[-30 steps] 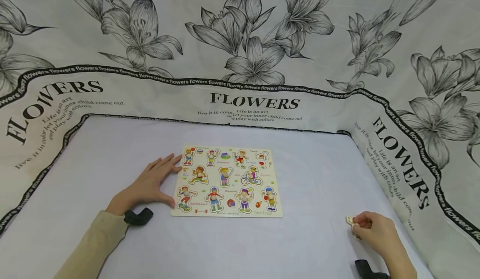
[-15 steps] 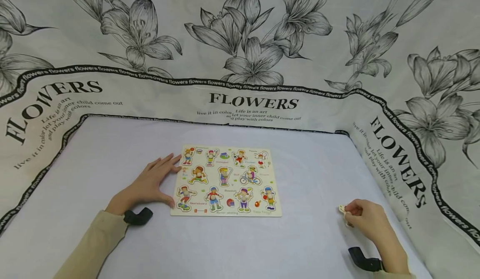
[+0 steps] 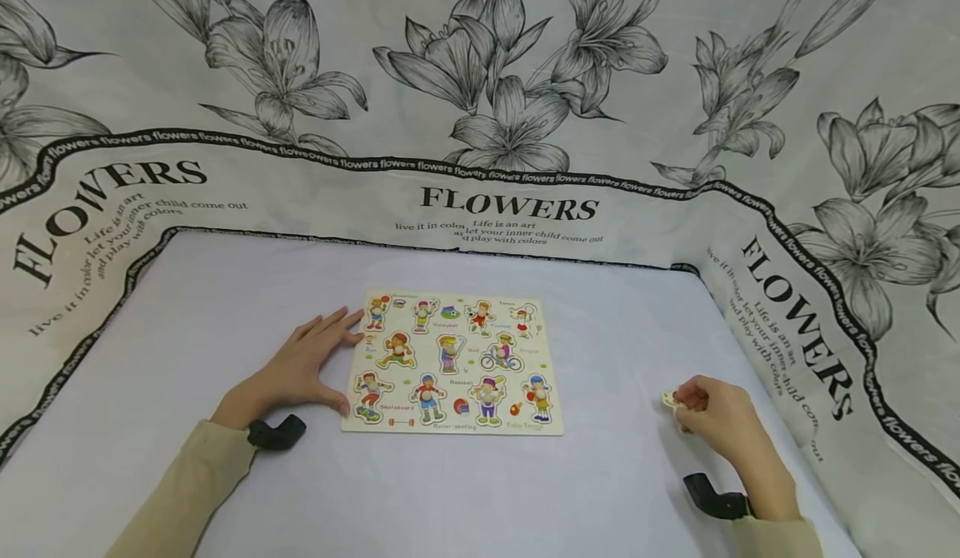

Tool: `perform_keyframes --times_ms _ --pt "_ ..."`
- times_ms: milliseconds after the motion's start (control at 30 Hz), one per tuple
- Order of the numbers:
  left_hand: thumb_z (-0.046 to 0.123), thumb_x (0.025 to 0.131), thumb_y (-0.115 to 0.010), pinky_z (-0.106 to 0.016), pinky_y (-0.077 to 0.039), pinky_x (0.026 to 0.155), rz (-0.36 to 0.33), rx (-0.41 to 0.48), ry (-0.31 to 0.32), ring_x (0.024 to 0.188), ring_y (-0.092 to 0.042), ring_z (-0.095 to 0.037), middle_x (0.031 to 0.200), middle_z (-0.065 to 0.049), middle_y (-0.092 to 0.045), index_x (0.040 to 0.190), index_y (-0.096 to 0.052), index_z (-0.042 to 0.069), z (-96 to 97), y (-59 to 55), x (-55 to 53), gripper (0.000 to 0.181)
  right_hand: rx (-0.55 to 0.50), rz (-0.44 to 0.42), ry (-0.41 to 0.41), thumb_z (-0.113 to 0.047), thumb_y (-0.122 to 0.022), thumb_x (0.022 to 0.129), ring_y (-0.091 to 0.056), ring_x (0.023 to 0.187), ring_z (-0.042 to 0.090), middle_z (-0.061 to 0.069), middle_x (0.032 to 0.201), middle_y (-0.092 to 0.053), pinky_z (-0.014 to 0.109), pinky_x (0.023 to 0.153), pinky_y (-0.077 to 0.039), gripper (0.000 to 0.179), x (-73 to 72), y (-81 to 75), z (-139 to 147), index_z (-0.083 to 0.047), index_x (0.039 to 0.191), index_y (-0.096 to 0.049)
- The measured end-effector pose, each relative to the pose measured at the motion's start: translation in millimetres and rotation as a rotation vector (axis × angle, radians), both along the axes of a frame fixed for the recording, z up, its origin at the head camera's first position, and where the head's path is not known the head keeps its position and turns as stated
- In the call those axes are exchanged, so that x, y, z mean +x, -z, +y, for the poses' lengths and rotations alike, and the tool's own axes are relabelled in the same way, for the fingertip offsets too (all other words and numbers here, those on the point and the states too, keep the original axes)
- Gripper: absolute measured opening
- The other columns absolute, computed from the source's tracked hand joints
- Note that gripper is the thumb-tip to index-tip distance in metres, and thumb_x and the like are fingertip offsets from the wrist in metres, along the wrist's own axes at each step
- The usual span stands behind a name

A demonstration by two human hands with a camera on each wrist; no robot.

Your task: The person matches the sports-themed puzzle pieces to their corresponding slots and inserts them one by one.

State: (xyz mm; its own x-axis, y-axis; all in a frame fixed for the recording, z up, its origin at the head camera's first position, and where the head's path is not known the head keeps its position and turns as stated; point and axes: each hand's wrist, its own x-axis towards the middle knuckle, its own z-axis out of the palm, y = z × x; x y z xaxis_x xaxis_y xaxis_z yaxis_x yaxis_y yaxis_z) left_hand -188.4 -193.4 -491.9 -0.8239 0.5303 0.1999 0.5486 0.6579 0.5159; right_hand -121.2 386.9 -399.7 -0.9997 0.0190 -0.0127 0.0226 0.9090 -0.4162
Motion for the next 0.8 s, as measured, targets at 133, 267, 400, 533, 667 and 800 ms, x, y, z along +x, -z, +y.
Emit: perform_keyframes --times_ms 133,267,400,533,667,800 --pt "0.075 0.048 -0.081 -0.056 -0.012 0.118 -0.006 -0.006 -0.002 0.15 -0.016 -0.035 0.162 -0.009 -0.027 0.14 -0.051 0.008 0.2 -0.4 0.3 0.117 -0.011 0.017 -0.019 0.001 -0.068 0.074 -0.053 0.064 0.016 0.003 0.075 -0.06 0.024 0.049 -0.047 0.017 -6.3 -2.5 -6.6 0.002 0.091 -0.066" --pt "0.075 0.048 -0.081 -0.057 -0.012 0.118 -0.002 -0.004 -0.001 0.15 -0.016 -0.035 0.162 -0.009 -0.027 0.14 -0.051 0.008 0.1 0.4 0.4 0.117 -0.016 0.02 -0.036 0.001 -0.069 0.074 -0.054 0.064 0.016 0.004 0.076 -0.06 0.025 0.049 -0.046 0.021 -14.6 -7.0 -15.5 0.003 0.094 -0.065" --pt "0.073 0.049 -0.082 -0.058 -0.013 0.117 0.016 0.008 0.004 0.149 -0.018 -0.037 0.161 -0.011 -0.028 0.14 -0.052 0.007 0.2 1.0 0.2 0.116 -0.023 0.015 -0.048 0.001 -0.07 0.075 -0.054 0.063 0.017 0.005 0.077 -0.059 0.026 0.049 -0.044 0.023 -22.9 -10.9 -25.0 0.004 0.096 -0.063" --pt "0.072 0.05 -0.083 -0.058 -0.013 0.117 0.01 0.012 0.006 0.149 -0.017 -0.037 0.162 -0.01 -0.028 0.14 -0.051 0.006 0.6 0.5 0.1 0.116 -0.035 0.011 -0.067 0.002 -0.07 0.075 -0.055 0.065 0.017 0.006 0.077 -0.06 0.026 0.051 -0.047 0.022 -31.0 -12.8 -32.5 0.003 0.096 -0.064" --pt "0.072 0.05 -0.083 -0.058 -0.012 0.117 0.003 0.01 0.004 0.149 -0.017 -0.037 0.162 -0.011 -0.028 0.14 -0.051 0.006 1.2 -0.1 0.4 0.116 -0.049 0.016 -0.092 0.003 -0.069 0.074 -0.055 0.066 0.017 0.006 0.077 -0.061 0.026 0.051 -0.048 0.021 -39.1 -13.4 -38.5 0.004 0.095 -0.065" --pt "0.072 0.051 -0.083 -0.059 -0.013 0.117 0.01 0.013 0.003 0.149 -0.017 -0.038 0.161 -0.012 -0.029 0.139 -0.052 0.005 1.4 0.1 0.9 0.114 -0.068 0.017 -0.11 0.003 -0.069 0.075 -0.056 0.066 0.017 0.008 0.078 -0.062 0.026 0.051 -0.049 0.02 -47.8 -13.6 -46.4 0.004 0.095 -0.065"
